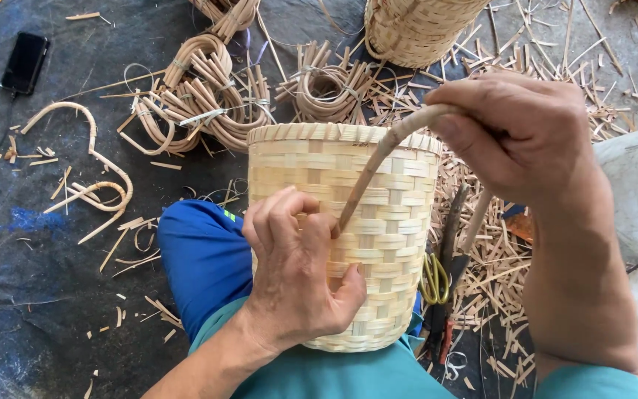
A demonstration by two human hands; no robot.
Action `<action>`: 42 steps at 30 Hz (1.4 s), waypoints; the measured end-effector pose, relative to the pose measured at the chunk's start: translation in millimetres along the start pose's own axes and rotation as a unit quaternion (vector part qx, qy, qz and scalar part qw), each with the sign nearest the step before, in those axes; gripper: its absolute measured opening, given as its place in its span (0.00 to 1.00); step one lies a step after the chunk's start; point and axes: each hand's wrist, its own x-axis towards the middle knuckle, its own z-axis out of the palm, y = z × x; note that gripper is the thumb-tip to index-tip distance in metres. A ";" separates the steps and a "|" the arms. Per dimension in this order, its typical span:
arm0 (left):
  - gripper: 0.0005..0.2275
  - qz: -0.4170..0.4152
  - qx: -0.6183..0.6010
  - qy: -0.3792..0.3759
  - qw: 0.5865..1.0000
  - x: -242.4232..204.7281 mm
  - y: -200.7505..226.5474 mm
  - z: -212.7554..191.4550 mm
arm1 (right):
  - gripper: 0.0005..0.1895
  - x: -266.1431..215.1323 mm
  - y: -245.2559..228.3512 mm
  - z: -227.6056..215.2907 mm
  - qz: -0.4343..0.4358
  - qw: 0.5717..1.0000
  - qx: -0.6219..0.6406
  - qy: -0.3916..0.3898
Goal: The person attaches a curved handle to a woven basket by hand, weaving the ends into the rim. After securing the handle, the person stacks the finished basket onto a column of other baskets.
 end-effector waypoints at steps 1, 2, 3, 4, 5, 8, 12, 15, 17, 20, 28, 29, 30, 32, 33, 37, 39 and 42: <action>0.24 -0.001 0.002 -0.003 1.000 -0.3 0.6 -0.2 | 0.06 4.4 -7.6 -1.5 -0.048 0.998 -0.029 -0.006; 0.24 0.000 0.001 -0.006 1.000 -0.9 2.3 -0.1 | 0.06 8.5 -7.6 1.6 -0.045 0.999 -0.029 -0.005; 0.24 0.007 0.004 -0.007 1.000 -1.5 4.2 0.1 | 0.06 12.5 -7.5 4.5 -0.061 0.996 -0.048 -0.033; 0.23 0.015 0.006 -0.007 1.000 -0.7 5.4 1.3 | 0.07 17.3 -6.4 6.6 -0.077 0.993 -0.067 -0.061; 0.23 0.017 0.005 -0.008 1.000 -1.7 3.9 2.2 | 0.07 13.3 -0.9 8.8 -0.075 0.993 -0.069 -0.060; 0.24 0.004 -0.006 0.008 1.000 -4.9 -1.4 2.4 | 0.09 8.5 12.1 12.9 -0.018 0.997 0.017 -0.078; 0.23 0.020 -0.039 -0.008 0.999 -16.3 -7.6 0.3 | 0.09 12.9 15.3 10.2 0.015 0.994 0.042 -0.096; 0.22 0.039 -0.055 -0.017 0.998 -23.6 -6.3 0.9 | 0.09 17.9 14.9 9.6 0.025 0.991 0.051 -0.118; 0.20 0.046 -0.051 -0.012 0.998 -25.0 -5.5 1.2 | 0.10 21.2 14.2 9.9 0.017 0.990 0.056 -0.131; 0.18 0.055 -0.033 0.001 0.998 -29.8 -3.5 0.5 | 0.09 21.6 9.2 13.5 -0.021 0.988 0.056 -0.144; 0.16 0.061 -0.029 0.014 0.998 -31.8 -4.1 3.0 | 0.08 15.9 -7.1 16.5 -0.025 0.987 0.067 -0.147; 0.16 0.061 -0.031 0.013 0.998 -31.5 -3.5 2.9 | 0.08 14.5 -8.0 16.7 -0.023 0.987 0.067 -0.147; 0.16 0.050 -0.026 0.010 0.998 -29.4 -3.3 2.7 | 0.08 15.4 -8.3 16.3 -0.021 0.986 0.075 -0.149; 0.17 0.037 -0.022 0.005 0.999 -27.6 -2.9 2.0 | 0.08 17.1 -10.4 17.1 -0.018 0.985 0.085 -0.151; 0.17 0.036 -0.019 0.005 0.999 -28.1 -2.4 1.9 | 0.08 17.7 -12.1 18.0 -0.023 0.984 0.082 -0.159; 0.17 0.035 -0.008 0.008 0.999 -25.9 -4.1 3.0 | 0.08 19.8 -14.0 20.0 -0.025 0.981 0.082 -0.172; 0.17 0.033 -0.011 0.008 0.999 -27.7 -3.9 3.5 | 0.08 18.1 -13.2 21.4 -0.039 0.981 0.088 -0.169; 0.17 0.035 -0.012 0.007 0.999 -27.9 -10.4 1.2 | 0.08 17.7 -14.7 27.5 -0.045 0.980 0.079 -0.177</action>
